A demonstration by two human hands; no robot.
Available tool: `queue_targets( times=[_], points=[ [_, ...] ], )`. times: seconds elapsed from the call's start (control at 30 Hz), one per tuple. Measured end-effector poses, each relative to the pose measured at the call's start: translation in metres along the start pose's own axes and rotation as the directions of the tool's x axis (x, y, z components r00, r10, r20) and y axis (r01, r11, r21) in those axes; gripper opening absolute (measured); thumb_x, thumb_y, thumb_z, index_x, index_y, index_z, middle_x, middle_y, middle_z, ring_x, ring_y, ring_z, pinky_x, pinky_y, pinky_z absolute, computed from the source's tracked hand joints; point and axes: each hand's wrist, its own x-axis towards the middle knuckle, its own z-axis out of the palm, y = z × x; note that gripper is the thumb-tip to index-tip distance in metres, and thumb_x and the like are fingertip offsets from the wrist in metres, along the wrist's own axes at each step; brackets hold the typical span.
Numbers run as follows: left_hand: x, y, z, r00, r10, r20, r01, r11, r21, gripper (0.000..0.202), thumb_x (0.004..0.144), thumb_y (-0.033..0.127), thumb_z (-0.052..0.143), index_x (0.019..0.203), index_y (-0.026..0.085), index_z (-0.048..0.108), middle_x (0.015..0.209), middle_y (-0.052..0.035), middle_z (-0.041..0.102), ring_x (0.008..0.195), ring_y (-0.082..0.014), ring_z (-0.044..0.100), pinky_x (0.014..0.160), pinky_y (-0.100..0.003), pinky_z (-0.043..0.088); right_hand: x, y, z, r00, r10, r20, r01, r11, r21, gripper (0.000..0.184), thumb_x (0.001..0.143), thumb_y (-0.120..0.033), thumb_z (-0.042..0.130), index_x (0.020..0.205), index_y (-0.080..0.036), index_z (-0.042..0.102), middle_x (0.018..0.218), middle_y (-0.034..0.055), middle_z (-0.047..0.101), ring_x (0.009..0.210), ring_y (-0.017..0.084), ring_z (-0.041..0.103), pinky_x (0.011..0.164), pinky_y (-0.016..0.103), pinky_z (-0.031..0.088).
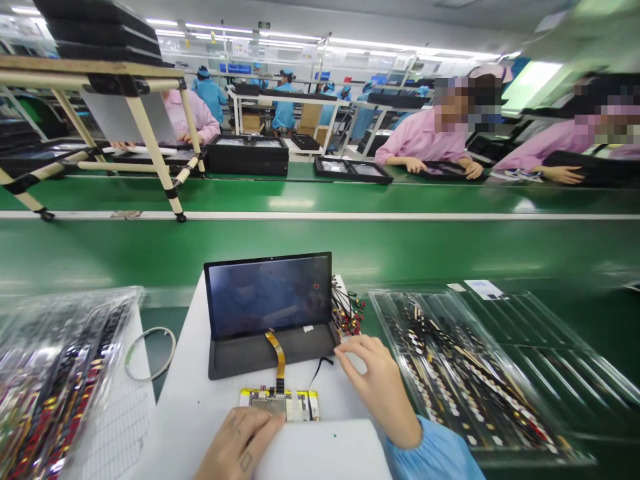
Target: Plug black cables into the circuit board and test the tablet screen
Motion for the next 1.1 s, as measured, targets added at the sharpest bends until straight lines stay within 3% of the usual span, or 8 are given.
queue_targets(
  times=[0.17, 0.37, 0.57, 0.7, 0.87, 0.97, 1.1],
  points=[
    [-0.001, 0.0, -0.001, 1.0, -0.008, 0.021, 0.008, 1.0, 0.003, 0.055, 0.093, 0.044, 0.03, 0.138, 0.013, 0.029, 0.095, -0.0121, 0.063, 0.089, -0.0194, 0.06, 0.081, -0.031, 0.048, -0.022, 0.006, 0.011, 0.999, 0.027, 0.03, -0.027, 1.0, -0.015, 0.041, 0.094, -0.043, 0.033, 0.07, -0.022, 0.06, 0.067, 0.0008, 0.058, 0.061, 0.016, 0.054, 0.053, 0.03, 0.044],
    [0.001, 0.002, -0.004, 1.0, -0.016, 0.022, 0.015, 1.0, 0.015, 0.058, 0.091, 0.047, 0.031, 0.138, 0.013, 0.03, 0.094, -0.0132, 0.063, 0.087, -0.0207, 0.061, 0.079, -0.032, 0.051, -0.026, 0.006, 0.022, 1.0, 0.003, -0.013, -0.003, 0.999, -0.037, 0.041, 0.094, -0.041, 0.034, 0.073, -0.02, 0.062, 0.066, 0.002, 0.059, 0.06, 0.016, 0.055, 0.054, 0.032, 0.045],
    [0.006, 0.005, -0.007, 0.999, -0.032, 0.019, 0.032, 0.999, -0.005, 0.055, 0.092, 0.044, 0.032, 0.137, 0.011, 0.031, 0.092, -0.013, 0.063, 0.085, -0.0203, 0.061, 0.077, -0.032, 0.051, -0.023, -0.006, 0.006, 0.995, -0.073, -0.072, 0.07, 0.997, -0.04, 0.025, 0.092, -0.03, 0.04, 0.078, -0.023, 0.06, 0.068, 0.001, 0.056, 0.061, 0.016, 0.053, 0.055, 0.03, 0.044],
    [0.012, 0.008, -0.01, 0.999, -0.047, 0.001, 0.047, 0.998, -0.031, 0.055, 0.092, 0.044, 0.034, 0.135, 0.01, 0.034, 0.089, -0.013, 0.063, 0.082, -0.0201, 0.061, 0.073, -0.031, 0.051, -0.029, -0.011, -0.003, 0.971, -0.156, -0.182, 0.123, 0.975, -0.183, 0.015, 0.091, -0.025, 0.044, 0.084, -0.023, 0.057, 0.077, 0.0034, 0.055, 0.071, 0.019, 0.052, 0.063, 0.034, 0.043],
    [0.017, 0.01, -0.011, 0.999, -0.039, 0.013, 0.04, 0.998, -0.04, 0.056, 0.091, 0.048, 0.032, 0.132, 0.01, 0.036, 0.088, -0.0133, 0.063, 0.079, -0.0199, 0.061, 0.07, -0.032, 0.051, -0.045, -0.012, -0.002, 0.957, -0.19, -0.221, 0.113, 0.941, -0.319, 0.007, 0.087, -0.018, 0.052, 0.087, -0.023, 0.057, 0.089, 0.0054, 0.057, 0.082, 0.022, 0.051, 0.068, 0.037, 0.04],
    [0.018, 0.011, -0.011, 0.998, -0.047, 0.033, 0.048, 0.997, -0.054, 0.057, 0.09, 0.05, 0.031, 0.13, 0.01, 0.037, 0.087, -0.0135, 0.063, 0.078, -0.0205, 0.061, 0.069, -0.032, 0.051, -0.053, -0.009, -0.002, 0.958, -0.168, -0.231, 0.087, 0.942, -0.324, 0.012, 0.084, -0.015, 0.056, 0.091, -0.025, 0.057, 0.09, 0.0042, 0.058, 0.082, 0.023, 0.052, 0.068, 0.037, 0.04],
    [0.02, 0.013, -0.011, 0.997, -0.068, 0.042, 0.072, 0.993, -0.089, 0.055, 0.092, 0.048, 0.025, 0.132, 0.011, 0.035, 0.086, -0.0134, 0.062, 0.078, -0.0208, 0.061, 0.068, -0.033, 0.05, -0.06, -0.001, -0.002, 0.957, -0.179, -0.227, 0.098, 0.939, -0.329, 0.032, 0.078, -0.013, 0.062, 0.104, -0.03, 0.058, 0.091, 0.0007, 0.061, 0.08, 0.024, 0.054, 0.066, 0.038, 0.04]
  ],
)
